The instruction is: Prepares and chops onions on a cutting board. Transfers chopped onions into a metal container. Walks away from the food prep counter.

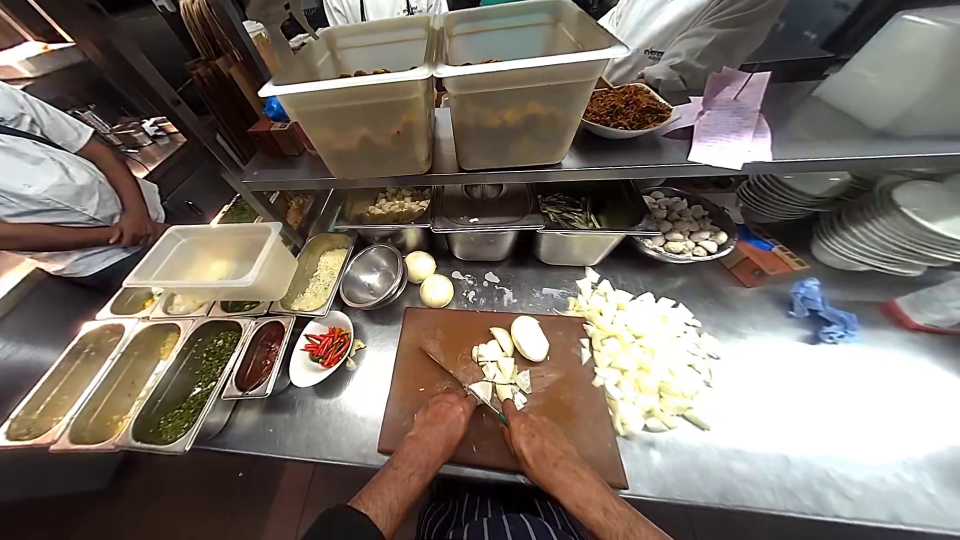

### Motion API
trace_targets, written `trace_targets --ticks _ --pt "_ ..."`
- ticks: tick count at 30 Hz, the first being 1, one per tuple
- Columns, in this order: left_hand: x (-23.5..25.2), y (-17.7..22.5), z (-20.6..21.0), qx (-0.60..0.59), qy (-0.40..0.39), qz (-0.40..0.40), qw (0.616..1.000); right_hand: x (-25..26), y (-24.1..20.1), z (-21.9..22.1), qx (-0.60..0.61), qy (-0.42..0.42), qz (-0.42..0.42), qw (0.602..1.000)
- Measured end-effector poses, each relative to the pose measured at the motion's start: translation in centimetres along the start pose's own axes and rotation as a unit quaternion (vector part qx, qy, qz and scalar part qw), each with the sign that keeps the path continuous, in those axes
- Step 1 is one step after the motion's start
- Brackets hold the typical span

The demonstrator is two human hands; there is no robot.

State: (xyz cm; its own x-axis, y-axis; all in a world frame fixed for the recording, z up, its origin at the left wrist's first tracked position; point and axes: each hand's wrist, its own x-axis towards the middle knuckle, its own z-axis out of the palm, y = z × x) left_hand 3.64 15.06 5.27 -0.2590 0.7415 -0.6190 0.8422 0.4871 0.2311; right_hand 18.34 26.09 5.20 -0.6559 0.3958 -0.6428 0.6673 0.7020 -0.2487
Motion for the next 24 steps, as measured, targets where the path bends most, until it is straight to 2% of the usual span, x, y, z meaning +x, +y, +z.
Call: trace_targets --ticks 2,5,9,12,17,21,24 --pt "-0.1 -0.2 0.5 -0.001 0.006 0.005 1.000 1.8 1.5 2.3 0.023 0.033 -0.021 0.999" --pt "-0.3 -0.6 2.0 -0.023 0.034 0.015 0.999 2.7 2.4 2.4 0.066 0.025 -0.045 0.997" --pt "0.1 -0.3 5.6 -0.076 0.132 0.002 0.988 1.5 1.9 1.7 0.079 0.049 -0.053 0.994" --pt "0.7 0.3 8.1 -0.100 0.177 -0.006 0.979 0.0 0.9 0.2 0.059 0.028 -0.042 0.997" --pt "1.0 0.1 8.5 -0.130 0.211 -0.007 0.969 -1.3 -0.3 -1.2 0.047 -0.003 -0.040 0.998" --pt "1.0 0.3 9.1 -0.138 0.238 -0.011 0.961 2.1 0.6 3.5 0.083 0.034 -0.046 0.995" --pt "0.4 -0.3 9.7 -0.160 0.245 -0.015 0.956 3.1 1.3 4.5 0.121 0.050 -0.068 0.989"
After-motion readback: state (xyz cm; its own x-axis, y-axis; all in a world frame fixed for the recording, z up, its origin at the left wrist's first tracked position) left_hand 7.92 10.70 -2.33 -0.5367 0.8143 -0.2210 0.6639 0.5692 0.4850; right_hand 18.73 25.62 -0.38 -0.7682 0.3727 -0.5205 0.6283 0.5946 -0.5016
